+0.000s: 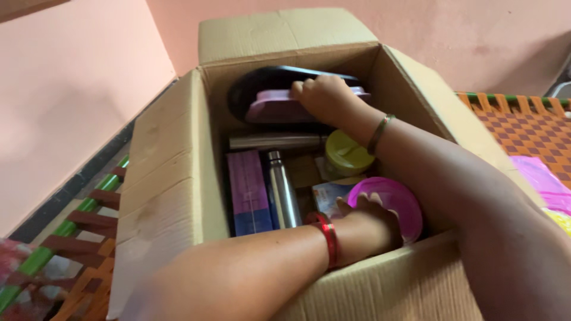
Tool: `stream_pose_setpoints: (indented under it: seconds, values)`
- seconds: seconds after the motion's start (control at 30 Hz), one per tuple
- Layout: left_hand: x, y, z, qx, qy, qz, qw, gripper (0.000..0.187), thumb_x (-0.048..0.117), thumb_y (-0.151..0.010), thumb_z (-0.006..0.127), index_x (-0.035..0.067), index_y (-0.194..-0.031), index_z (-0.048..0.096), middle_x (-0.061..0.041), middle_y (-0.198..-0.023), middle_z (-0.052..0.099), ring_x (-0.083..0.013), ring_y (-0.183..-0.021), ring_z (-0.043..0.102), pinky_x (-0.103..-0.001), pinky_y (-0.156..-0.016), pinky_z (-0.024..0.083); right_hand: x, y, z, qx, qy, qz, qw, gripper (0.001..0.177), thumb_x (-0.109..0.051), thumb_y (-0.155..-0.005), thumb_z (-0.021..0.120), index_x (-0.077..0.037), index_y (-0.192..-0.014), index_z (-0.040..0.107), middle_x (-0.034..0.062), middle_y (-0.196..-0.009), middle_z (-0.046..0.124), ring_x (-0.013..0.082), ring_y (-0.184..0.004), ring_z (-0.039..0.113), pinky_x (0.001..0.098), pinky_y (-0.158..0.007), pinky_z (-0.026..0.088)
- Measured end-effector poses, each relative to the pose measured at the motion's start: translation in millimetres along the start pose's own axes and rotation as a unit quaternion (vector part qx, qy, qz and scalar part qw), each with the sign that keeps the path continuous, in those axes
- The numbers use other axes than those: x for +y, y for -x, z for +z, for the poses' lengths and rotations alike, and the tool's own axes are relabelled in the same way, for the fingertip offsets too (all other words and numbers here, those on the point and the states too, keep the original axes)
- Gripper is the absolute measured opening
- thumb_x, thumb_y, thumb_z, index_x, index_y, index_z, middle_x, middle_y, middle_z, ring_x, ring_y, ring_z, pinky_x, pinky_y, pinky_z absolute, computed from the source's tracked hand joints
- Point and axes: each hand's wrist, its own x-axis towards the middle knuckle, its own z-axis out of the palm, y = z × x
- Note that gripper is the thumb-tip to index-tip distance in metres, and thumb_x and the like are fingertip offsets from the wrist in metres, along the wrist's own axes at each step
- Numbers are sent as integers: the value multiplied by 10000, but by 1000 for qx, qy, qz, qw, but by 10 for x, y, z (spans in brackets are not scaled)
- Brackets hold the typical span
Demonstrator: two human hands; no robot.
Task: The person packs various household items into two cardboard boxes. They place containers, a thermos, a tray, and plastic bags into the first box and close it. Then they open a second box, arrange glass jars and a brush inside, cover them with newspaper, and close the box.
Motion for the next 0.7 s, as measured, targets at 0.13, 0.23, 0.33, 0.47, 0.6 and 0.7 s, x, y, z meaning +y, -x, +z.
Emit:
stream_pose_setpoints:
  seconds: [0.13,0.23,0.33,0.47,0.6,0.7]
  values:
    - [27,153,-68,8,14,5,1000,726,485,-892,685,220,-1537,480,-176,-1692,179,-458,-1559,99,-848,-1123,103,-102,86,139,20,-20,-6,1000,62,-142,-916,617,-87,-944,611,74,-788,704,257,-662,723,387,-519,570]
    - [28,173,-145,23,16,8,1000,722,486,-891,686,217,-1530,485,-174,-1681,193,-454,-1547,116,-836,-1119,116,-133,115,122,-15,-26,-37,999,92,-145,-918,597,-78,-980,608,91,-779,702,262,-637,721,400,-495,568]
    - [17,208,-153,29,20,7,999,717,488,-890,687,214,-1523,491,-172,-1670,208,-451,-1535,133,-825,-1114,129,-239,218,49,-86,-46,-100,990,207,-144,-863,590,-69,-1056,592,98,-795,704,274,-618,722,401,-457,568]
    - [50,259,-122,29,26,13,999,711,489,-888,688,210,-1514,497,-170,-1655,227,-446,-1519,155,-809,-1108,147,-160,206,-11,-108,-73,-74,989,154,-163,-946,570,-91,-1081,582,102,-813,701,284,-646,722,414,-470,561]
    - [84,260,-124,24,33,15,999,706,491,-886,689,206,-1505,504,-168,-1640,246,-441,-1503,178,-794,-1102,164,-40,207,19,-25,-53,-33,998,126,-143,-961,581,-69,-1063,584,72,-814,676,253,-634,705,393,-460,547]
    - [97,263,-108,22,38,13,999,701,492,-885,690,203,-1498,509,-166,-1629,261,-438,-1491,195,-782,-1098,177,-125,234,80,-17,-28,-41,999,124,-165,-934,590,-89,-1032,580,58,-796,668,239,-642,702,378,-492,551]
